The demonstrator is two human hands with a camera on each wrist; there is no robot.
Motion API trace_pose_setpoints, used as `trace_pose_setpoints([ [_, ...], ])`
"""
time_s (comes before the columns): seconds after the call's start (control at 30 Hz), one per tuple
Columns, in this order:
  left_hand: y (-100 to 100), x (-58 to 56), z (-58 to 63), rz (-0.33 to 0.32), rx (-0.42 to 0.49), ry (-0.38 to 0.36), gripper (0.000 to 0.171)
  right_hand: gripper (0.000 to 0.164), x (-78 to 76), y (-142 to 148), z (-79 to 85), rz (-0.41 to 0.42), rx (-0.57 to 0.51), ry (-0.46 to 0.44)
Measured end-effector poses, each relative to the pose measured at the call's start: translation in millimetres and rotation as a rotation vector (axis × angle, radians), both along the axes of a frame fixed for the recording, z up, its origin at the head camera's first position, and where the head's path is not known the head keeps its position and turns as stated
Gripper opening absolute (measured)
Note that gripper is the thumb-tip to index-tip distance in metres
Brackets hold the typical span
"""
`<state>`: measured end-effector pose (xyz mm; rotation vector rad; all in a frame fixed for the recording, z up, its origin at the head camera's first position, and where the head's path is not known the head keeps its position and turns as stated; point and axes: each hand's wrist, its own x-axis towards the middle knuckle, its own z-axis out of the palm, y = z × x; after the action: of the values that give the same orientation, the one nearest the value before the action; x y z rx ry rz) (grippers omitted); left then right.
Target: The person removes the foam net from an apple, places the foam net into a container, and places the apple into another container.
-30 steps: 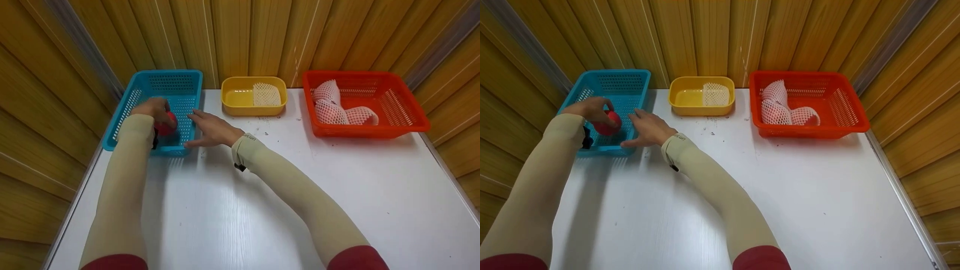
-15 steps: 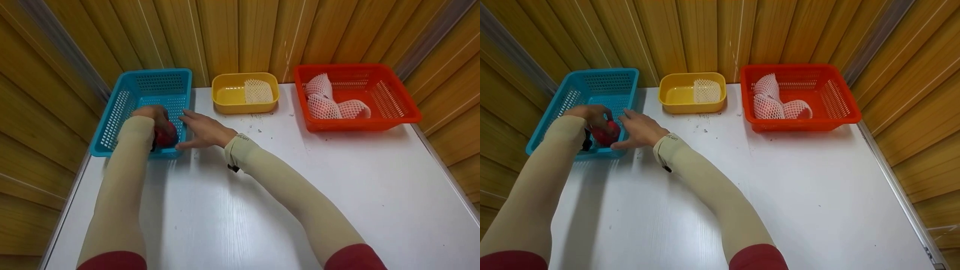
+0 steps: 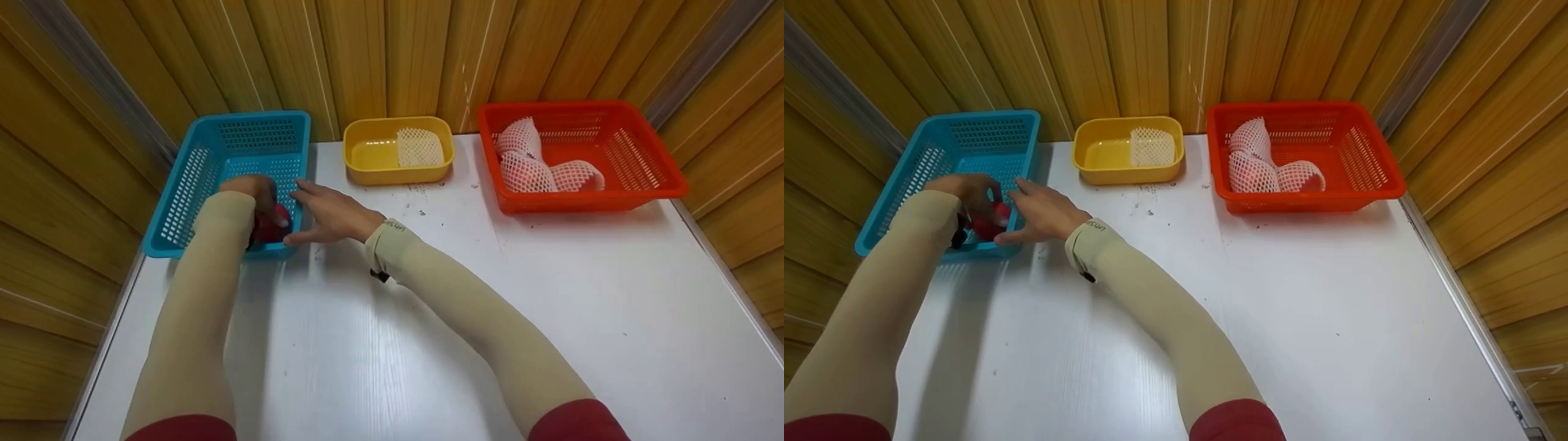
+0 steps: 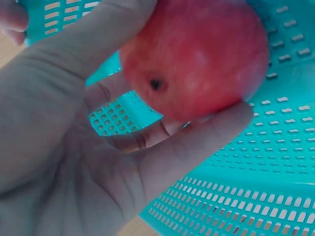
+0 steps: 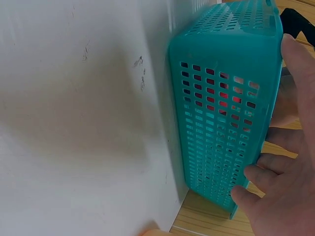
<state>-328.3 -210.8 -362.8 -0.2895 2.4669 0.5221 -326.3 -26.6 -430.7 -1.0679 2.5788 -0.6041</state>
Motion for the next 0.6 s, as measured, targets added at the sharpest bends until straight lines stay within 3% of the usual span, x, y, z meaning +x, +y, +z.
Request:
trace_pose_setpoints([
  [0.3, 2, 8.8, 2.0, 0.043, 0.019, 0.037, 0.068, 0.105, 1.7, 0, -0.8, -0.012, 0.000, -0.020],
  [0.43, 3, 12.0, 3.8, 0.089, 0.050, 0.029, 0.072, 0.104, 2.2, 2, -2.0, -0.014, -0.001, -0.023],
  [0.6, -1, 11.2, 7.5, 0.080, 0.090, -0.002, 0.081, 0.102, 2.2, 5, -4.9, -0.009, 0.001, 0.009],
])
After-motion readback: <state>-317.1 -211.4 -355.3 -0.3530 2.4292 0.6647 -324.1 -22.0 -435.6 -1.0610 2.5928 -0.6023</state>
